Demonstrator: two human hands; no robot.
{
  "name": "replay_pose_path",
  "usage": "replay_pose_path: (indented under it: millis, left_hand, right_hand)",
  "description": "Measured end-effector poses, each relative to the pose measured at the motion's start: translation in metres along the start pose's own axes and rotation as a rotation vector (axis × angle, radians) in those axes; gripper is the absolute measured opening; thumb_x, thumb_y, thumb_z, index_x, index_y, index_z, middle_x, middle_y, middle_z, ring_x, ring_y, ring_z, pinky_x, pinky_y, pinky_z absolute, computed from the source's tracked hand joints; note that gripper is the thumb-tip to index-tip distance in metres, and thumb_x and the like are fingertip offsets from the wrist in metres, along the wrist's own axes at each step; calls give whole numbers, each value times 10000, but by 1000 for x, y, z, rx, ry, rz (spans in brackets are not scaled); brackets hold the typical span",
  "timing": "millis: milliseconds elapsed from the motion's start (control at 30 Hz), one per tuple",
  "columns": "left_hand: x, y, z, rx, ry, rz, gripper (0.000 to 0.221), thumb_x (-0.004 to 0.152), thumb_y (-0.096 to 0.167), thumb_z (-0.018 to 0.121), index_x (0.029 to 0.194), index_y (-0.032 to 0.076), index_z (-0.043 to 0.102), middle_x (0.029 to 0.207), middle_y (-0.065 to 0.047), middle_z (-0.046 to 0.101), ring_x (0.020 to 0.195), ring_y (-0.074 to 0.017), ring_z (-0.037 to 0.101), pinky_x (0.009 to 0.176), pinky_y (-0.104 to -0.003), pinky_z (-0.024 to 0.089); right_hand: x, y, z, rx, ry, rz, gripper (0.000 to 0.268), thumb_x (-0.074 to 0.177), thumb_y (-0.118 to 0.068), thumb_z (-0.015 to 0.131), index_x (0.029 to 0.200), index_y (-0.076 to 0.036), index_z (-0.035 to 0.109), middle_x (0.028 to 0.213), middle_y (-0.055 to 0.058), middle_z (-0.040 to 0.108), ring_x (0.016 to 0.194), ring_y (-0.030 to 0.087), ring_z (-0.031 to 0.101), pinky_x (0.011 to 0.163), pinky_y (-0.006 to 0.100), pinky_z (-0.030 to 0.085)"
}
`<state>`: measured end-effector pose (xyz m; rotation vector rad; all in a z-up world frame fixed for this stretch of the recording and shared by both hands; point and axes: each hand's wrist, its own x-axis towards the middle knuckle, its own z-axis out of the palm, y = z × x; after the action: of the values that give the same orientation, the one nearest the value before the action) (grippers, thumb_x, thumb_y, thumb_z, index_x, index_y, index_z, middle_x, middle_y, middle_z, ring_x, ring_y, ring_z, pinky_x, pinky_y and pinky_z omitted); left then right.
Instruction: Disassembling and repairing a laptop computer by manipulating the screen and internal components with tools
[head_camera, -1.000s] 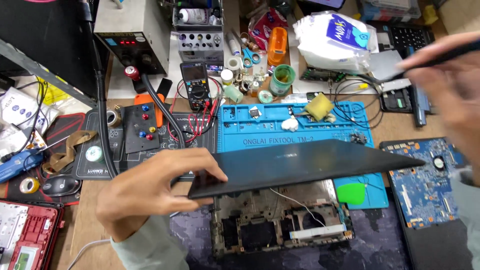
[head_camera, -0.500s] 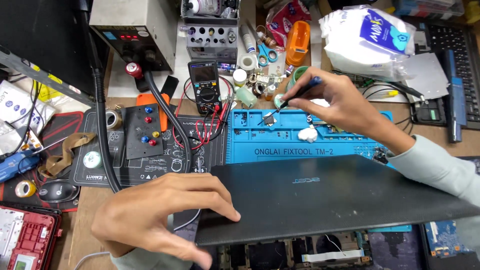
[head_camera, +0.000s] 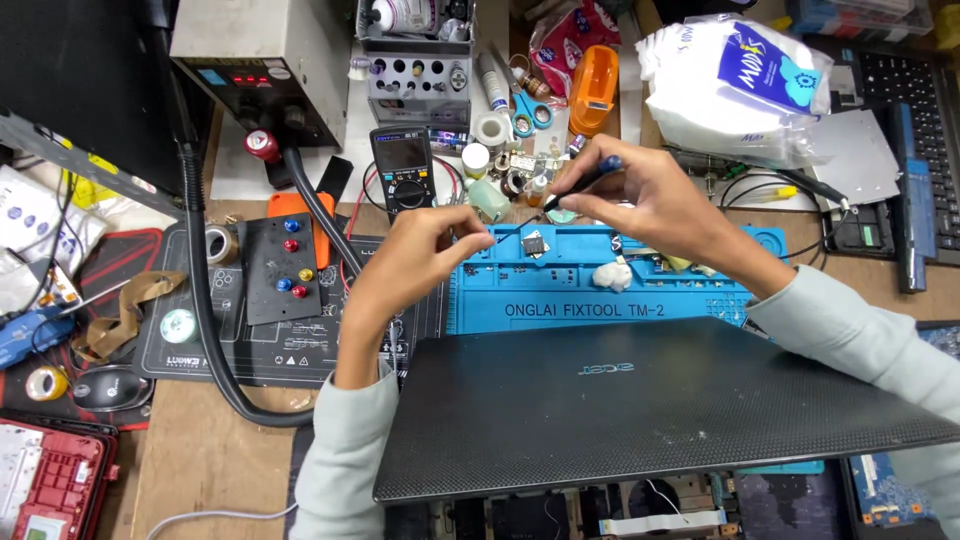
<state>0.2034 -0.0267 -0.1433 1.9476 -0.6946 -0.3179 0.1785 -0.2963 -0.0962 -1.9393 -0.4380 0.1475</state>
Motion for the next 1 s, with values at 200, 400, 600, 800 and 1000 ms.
replay_pose_path:
  millis: [200,400,600,800,1000]
  left_hand:
    - [15,-46,14,413,-52,-116,18,860,60,733,864,77,730,670,-121,708,675,-371,719,698,-490,554]
    - [18,-72,26,448,-56,-118,80,856,25,712,896,85,746,713,-123,684,692,-371,706,706,-512,570]
    - [14,-55,22,396,-54,-130,168,861,-17,713,998,64,769,803,-119,678,739,-292,709,742,-472,577]
    - [14,-59,24,405,-54,-103,191,839,-7,739,1008,75,773,788,-122,629,738,-331,700,740,-538,571]
    - [16,-65,30,472,-56,-67,97,816,43,775,903,87,782,777,-145,634,711,-387,699,700,-556,569]
  right_hand:
    - [3,5,10,-11,-64,-20,210,902,57,684,1110,42,655,1064,252,693,1004,396,748,885,474,629]
    - [4,14,17,2,-96,-42,178,912,28,721,1085,16,682,1049,186,726,1011,263,740,886,399,625]
    - [5,13,20,-11,-88,-52,172,905,33,725,1072,7,699,1039,192,741,995,251,741,875,392,636]
    - [5,8,17,17,-69,-55,169,915,49,707,1079,16,684,1058,195,743,1008,245,737,878,393,629]
    - [5,7,17,31,-52,-56,174,910,54,704,1080,25,678,1073,211,744,1017,281,746,873,409,631]
